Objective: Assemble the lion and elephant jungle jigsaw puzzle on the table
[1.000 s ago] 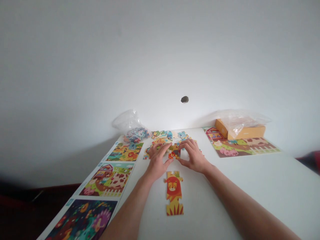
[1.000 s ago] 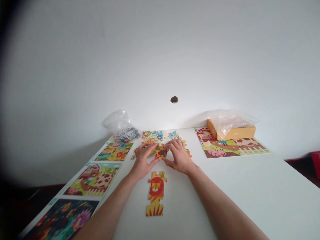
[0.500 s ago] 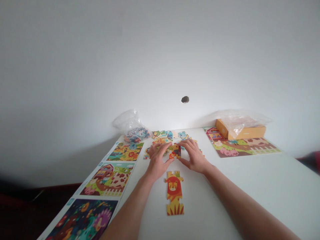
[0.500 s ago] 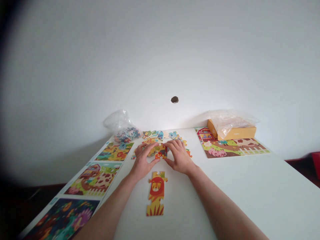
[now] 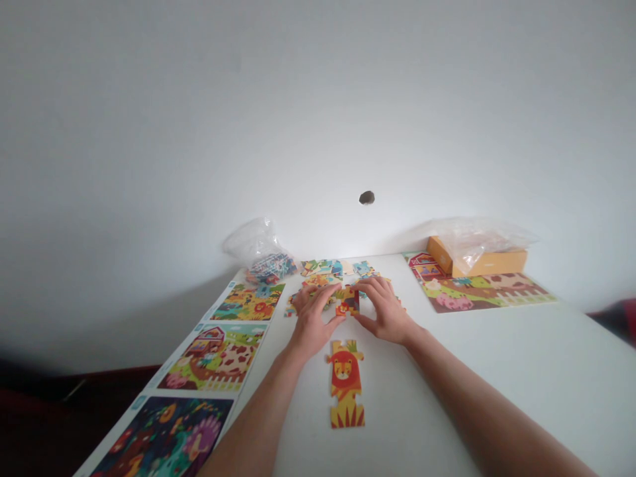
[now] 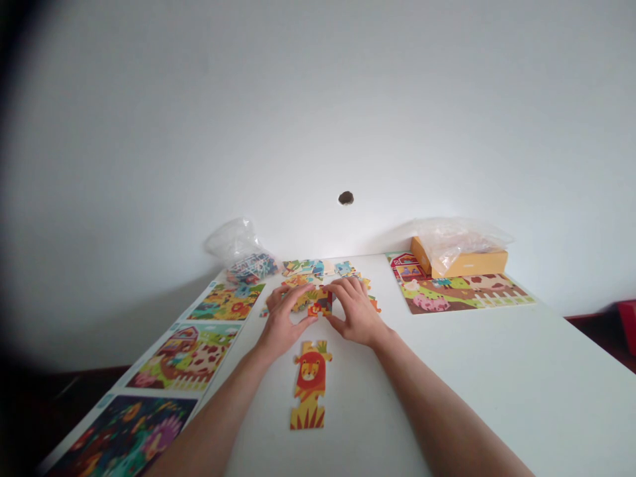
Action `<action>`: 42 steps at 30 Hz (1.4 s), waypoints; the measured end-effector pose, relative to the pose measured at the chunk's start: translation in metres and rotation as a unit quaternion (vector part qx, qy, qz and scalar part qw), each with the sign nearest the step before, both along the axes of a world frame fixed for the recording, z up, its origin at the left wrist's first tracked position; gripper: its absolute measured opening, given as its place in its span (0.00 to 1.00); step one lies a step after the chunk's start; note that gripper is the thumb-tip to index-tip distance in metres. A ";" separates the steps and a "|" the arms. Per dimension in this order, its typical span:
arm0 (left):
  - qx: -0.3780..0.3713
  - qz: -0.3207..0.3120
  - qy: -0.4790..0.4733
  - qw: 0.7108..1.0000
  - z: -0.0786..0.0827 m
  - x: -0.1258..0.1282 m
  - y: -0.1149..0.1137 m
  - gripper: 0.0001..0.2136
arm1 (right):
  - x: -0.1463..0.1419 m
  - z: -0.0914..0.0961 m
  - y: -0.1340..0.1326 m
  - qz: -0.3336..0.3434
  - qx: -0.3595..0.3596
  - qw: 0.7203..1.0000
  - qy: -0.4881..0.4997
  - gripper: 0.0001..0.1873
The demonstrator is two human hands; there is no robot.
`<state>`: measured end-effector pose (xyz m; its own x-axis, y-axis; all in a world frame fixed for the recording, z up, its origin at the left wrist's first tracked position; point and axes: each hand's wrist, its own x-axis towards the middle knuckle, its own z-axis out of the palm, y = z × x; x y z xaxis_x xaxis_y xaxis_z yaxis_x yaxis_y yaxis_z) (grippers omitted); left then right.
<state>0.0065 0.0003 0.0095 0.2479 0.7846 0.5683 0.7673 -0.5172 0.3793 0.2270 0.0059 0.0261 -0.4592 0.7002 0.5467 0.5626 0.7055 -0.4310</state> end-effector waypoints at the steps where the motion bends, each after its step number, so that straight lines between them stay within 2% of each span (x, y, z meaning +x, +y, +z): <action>1: 0.000 -0.003 0.003 1.000 0.000 0.000 0.000 0.30 | 0.000 0.000 0.000 0.002 -0.002 1.000 0.008 0.26; 6: 0.010 -0.041 0.019 0.999 -0.001 0.000 0.000 0.30 | -0.001 -0.008 0.005 -0.042 -0.041 0.994 0.093 0.17; 10: 0.013 -0.057 0.014 0.998 -0.001 0.002 0.000 0.29 | -0.004 -0.015 0.010 -0.084 -0.107 0.977 0.161 0.18; 14: 0.009 -0.066 0.005 0.998 -0.002 0.003 0.000 0.29 | -0.006 -0.017 0.012 -0.081 -0.150 0.968 0.184 0.16; 16: 0.002 -0.060 -0.006 0.998 -0.002 0.002 0.000 0.32 | -0.006 -0.016 0.012 -0.088 -0.162 0.961 0.208 0.16; 18: -0.018 -0.052 -0.011 0.998 -0.002 0.002 -0.001 0.40 | -0.004 -0.015 0.012 -0.104 -0.170 0.951 0.237 0.17; 21: -0.064 -0.061 0.016 0.996 -0.003 0.000 -0.001 0.47 | -0.002 -0.014 0.012 -0.123 -0.175 0.938 0.272 0.16; 23: -0.090 -0.077 0.048 0.992 -0.003 0.000 -0.002 0.41 | -0.001 -0.013 0.012 -0.126 -0.176 0.934 0.286 0.15; 27: -0.123 -0.106 0.089 0.983 -0.002 -0.001 -0.003 0.16 | -0.001 -0.014 0.012 -0.121 -0.179 0.931 0.295 0.14; 29: -0.133 -0.116 0.086 0.980 0.000 -0.001 -0.004 0.09 | -0.001 -0.015 0.011 -0.117 -0.181 0.931 0.294 0.14; 33: -0.155 -0.121 0.078 0.977 0.004 -0.001 -0.006 0.05 | 0.001 -0.013 0.008 -0.097 -0.197 0.939 0.264 0.12; 38: -0.158 -0.105 0.081 0.979 0.002 -0.001 -0.004 0.03 | 0.004 -0.006 0.000 -0.032 -0.210 0.966 0.146 0.06; 42: -0.150 -0.098 0.091 0.980 0.001 -0.002 -0.003 0.03 | 0.007 -0.003 -0.003 -0.007 -0.254 0.961 0.108 0.04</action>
<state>0.0047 -0.0031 0.0101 0.4855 0.8371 0.2522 0.7337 -0.5470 0.4032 0.2337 0.0033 0.0232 -0.3624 0.9071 0.2140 0.4295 0.3663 -0.8254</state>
